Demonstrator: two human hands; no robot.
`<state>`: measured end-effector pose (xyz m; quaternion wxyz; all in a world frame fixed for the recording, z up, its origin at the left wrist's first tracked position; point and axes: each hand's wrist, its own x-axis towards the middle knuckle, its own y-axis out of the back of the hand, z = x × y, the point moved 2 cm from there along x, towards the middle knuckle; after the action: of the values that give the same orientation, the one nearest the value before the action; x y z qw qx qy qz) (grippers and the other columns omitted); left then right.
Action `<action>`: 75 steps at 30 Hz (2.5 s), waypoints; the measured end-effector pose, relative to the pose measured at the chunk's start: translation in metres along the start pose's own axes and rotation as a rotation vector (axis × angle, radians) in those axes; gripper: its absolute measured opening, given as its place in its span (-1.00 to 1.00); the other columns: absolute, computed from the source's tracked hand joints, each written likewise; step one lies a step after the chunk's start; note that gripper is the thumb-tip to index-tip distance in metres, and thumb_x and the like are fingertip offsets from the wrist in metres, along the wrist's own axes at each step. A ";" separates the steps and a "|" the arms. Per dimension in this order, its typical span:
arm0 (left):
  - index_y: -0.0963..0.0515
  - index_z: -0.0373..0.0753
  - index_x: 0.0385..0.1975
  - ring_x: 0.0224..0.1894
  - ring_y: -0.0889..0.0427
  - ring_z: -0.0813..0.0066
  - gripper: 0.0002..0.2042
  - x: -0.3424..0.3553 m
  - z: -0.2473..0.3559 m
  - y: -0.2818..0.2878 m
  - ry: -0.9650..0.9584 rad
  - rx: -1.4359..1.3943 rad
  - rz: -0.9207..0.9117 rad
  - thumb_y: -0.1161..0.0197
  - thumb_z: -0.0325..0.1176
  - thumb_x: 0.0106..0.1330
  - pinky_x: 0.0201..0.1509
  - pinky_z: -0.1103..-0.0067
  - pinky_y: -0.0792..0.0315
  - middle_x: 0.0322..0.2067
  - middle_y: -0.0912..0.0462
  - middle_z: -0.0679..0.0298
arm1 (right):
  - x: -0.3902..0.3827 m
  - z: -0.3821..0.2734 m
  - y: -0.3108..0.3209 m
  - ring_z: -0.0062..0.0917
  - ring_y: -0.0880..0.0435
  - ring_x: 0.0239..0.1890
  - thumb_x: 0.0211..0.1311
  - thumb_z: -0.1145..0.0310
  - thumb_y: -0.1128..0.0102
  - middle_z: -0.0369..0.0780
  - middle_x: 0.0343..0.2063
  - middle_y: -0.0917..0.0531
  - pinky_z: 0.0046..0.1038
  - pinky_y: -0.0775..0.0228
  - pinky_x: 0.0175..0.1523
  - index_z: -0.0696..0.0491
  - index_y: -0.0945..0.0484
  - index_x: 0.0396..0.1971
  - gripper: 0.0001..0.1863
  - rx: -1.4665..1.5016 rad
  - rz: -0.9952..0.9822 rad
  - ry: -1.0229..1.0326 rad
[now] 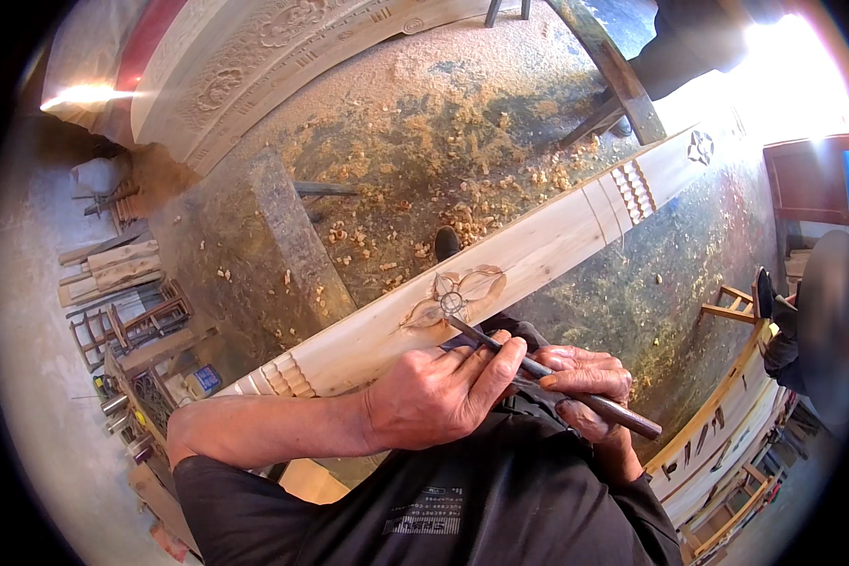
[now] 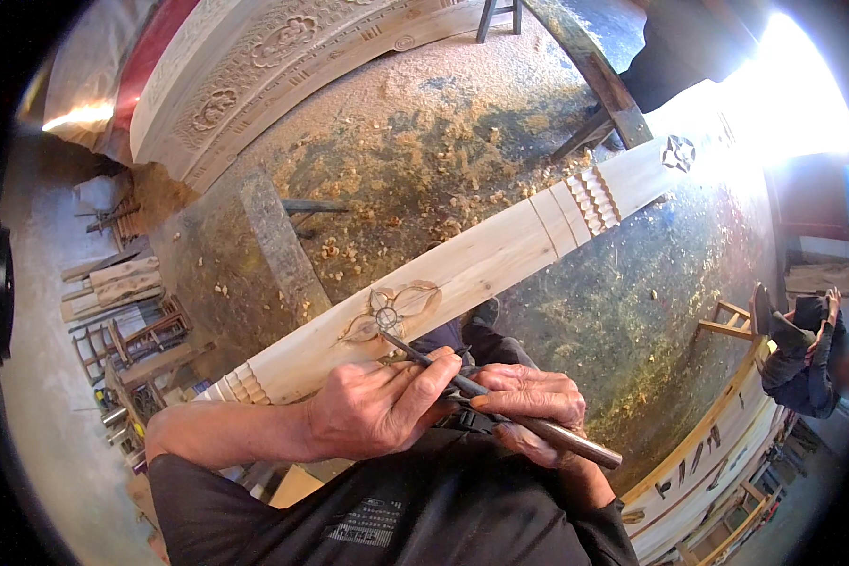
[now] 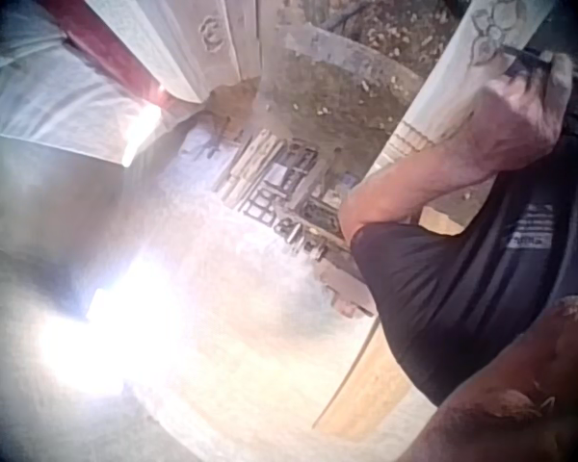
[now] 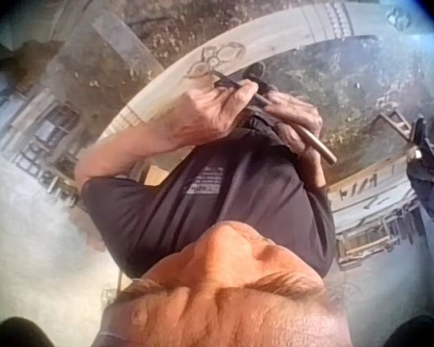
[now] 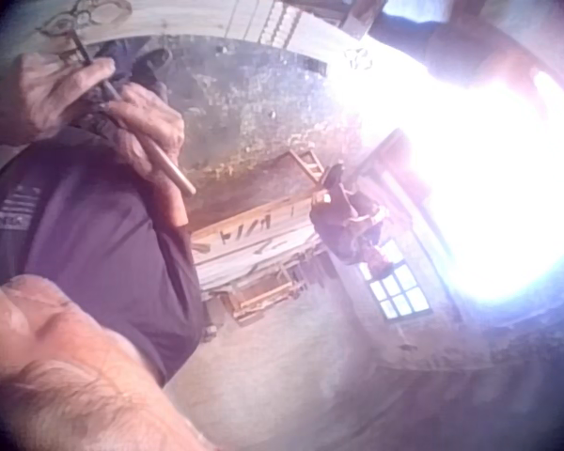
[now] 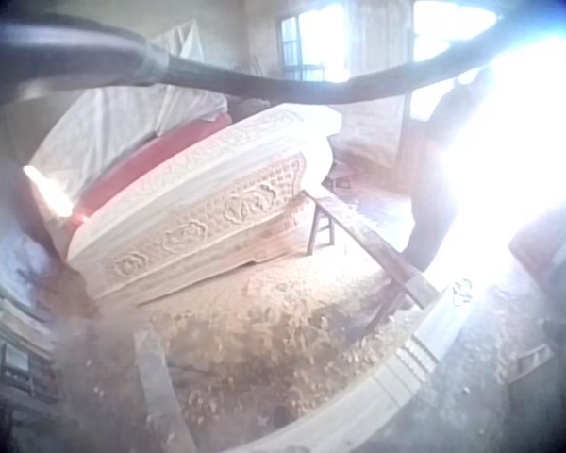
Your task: The person carves a decorative flower pattern into a wooden beam using a chisel.
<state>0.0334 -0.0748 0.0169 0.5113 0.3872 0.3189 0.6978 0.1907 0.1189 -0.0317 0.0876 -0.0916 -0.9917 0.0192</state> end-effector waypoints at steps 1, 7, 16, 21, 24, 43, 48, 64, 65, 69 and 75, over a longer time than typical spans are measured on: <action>-0.52 -0.56 0.27 -0.29 -0.90 0.30 -0.47 0.000 0.000 -0.001 -0.008 0.003 0.010 -0.49 -0.37 0.43 -0.33 0.47 -0.71 -0.06 -0.84 -0.06 | 0.000 -0.001 -0.001 0.03 -0.88 -0.01 0.28 0.25 -0.49 0.09 -0.14 -0.85 -0.06 -0.68 0.22 0.22 -0.84 -0.05 -0.63 0.004 0.007 -0.008; -0.60 -0.54 0.18 -0.48 -0.73 0.46 -0.53 -0.004 0.002 0.002 -0.056 0.121 0.067 -0.52 -0.35 0.40 -0.49 0.52 -0.52 -0.39 -0.74 0.18 | -0.006 0.008 -0.013 0.00 -0.90 -0.03 0.35 0.15 -0.47 0.10 -0.14 -0.88 -0.06 -0.70 0.22 0.29 -0.83 -0.06 -0.55 0.068 0.094 -0.103; -0.68 -0.52 0.11 -0.51 -0.61 0.58 -0.67 -0.007 0.009 0.011 -0.201 0.258 0.032 -0.37 -0.47 0.42 -0.47 0.60 -0.45 -0.52 -0.64 0.32 | -0.003 -0.013 -0.005 -0.07 -0.93 -0.13 0.25 0.22 -0.37 0.06 -0.17 -0.87 -0.17 -0.78 0.09 0.23 -0.82 -0.02 -0.57 -0.106 -0.027 0.011; -0.68 -0.52 0.11 -0.48 -0.64 0.55 -0.65 -0.005 0.007 0.012 -0.214 0.252 0.050 -0.34 -0.52 0.35 -0.38 0.60 -0.54 -0.50 -0.65 0.30 | -0.003 -0.018 -0.010 -0.12 -0.93 -0.27 0.33 0.14 -0.29 0.03 -0.34 -0.86 -0.19 -0.81 -0.05 0.30 -0.79 -0.12 -0.54 -0.099 0.063 -0.032; -0.68 -0.53 0.11 -0.47 -0.65 0.53 -0.63 -0.006 0.006 0.010 -0.214 0.266 0.039 -0.35 -0.52 0.32 -0.37 0.59 -0.56 -0.49 -0.65 0.29 | 0.001 -0.017 -0.010 -0.13 -0.93 -0.31 0.45 0.03 -0.24 0.03 -0.39 -0.85 -0.21 -0.82 -0.12 0.33 -0.77 -0.11 -0.45 -0.166 0.052 0.032; -0.71 -0.49 0.05 -0.53 -0.54 0.62 -0.66 0.001 -0.001 0.009 -0.218 0.322 0.083 -0.33 -0.44 0.34 -0.46 0.66 -0.39 -0.56 -0.49 0.40 | -0.006 -0.019 -0.015 -0.13 -0.94 -0.19 0.37 0.19 -0.19 0.06 -0.28 -0.87 -0.24 -0.77 0.02 0.31 -0.78 0.00 -0.52 -0.186 0.094 -0.101; -0.70 -0.48 0.11 -0.51 -0.57 0.56 -0.57 0.001 0.002 0.009 -0.166 0.300 0.047 -0.38 -0.47 0.22 -0.44 0.60 -0.45 -0.54 -0.55 0.37 | -0.006 -0.008 -0.017 -0.11 -0.93 -0.10 0.37 0.22 -0.16 0.11 -0.20 -0.86 -0.26 -0.76 0.06 0.30 -0.78 0.01 -0.53 -0.143 0.109 -0.115; -0.68 -0.51 0.05 -0.54 -0.54 0.59 -0.70 -0.003 0.003 0.017 -0.256 0.291 0.053 -0.35 -0.51 0.36 -0.44 0.60 -0.43 -0.56 -0.54 0.37 | 0.001 -0.014 -0.009 -0.03 -0.91 -0.06 0.16 0.45 -0.25 0.09 -0.14 -0.84 -0.17 -0.76 0.13 0.28 -0.79 0.02 -0.57 -0.115 -0.043 -0.007; -0.68 -0.51 0.05 -0.54 -0.54 0.59 -0.70 -0.003 0.004 0.015 -0.257 0.298 0.047 -0.34 -0.50 0.37 -0.43 0.61 -0.43 -0.56 -0.54 0.38 | 0.000 -0.014 -0.009 -0.04 -0.92 -0.11 0.21 0.39 -0.23 0.09 -0.15 -0.85 -0.17 -0.77 0.09 0.31 -0.77 0.00 -0.57 -0.119 -0.050 -0.019; -0.68 -0.50 0.06 -0.51 -0.56 0.58 -0.67 0.000 0.003 0.015 -0.257 0.336 0.022 -0.34 -0.48 0.33 -0.41 0.60 -0.45 -0.55 -0.54 0.36 | -0.006 -0.014 -0.011 -0.06 -0.92 -0.14 0.31 0.26 -0.20 0.09 -0.15 -0.85 -0.18 -0.77 0.06 0.32 -0.76 0.00 -0.54 -0.127 0.023 -0.059; -0.70 -0.48 0.00 -0.54 -0.51 0.62 -0.69 -0.002 -0.001 0.008 -0.262 0.356 0.099 -0.32 -0.46 0.31 -0.45 0.66 -0.35 -0.58 -0.47 0.41 | -0.013 -0.010 -0.018 -0.05 -0.93 -0.14 0.39 0.14 -0.20 0.10 -0.14 -0.86 -0.21 -0.77 0.04 0.31 -0.77 0.02 -0.49 -0.154 0.072 -0.095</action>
<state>0.0287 -0.0789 0.0227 0.4373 0.5736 0.3484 0.5986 0.2021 0.0993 -0.0228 0.0326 -0.1327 -0.9894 -0.0495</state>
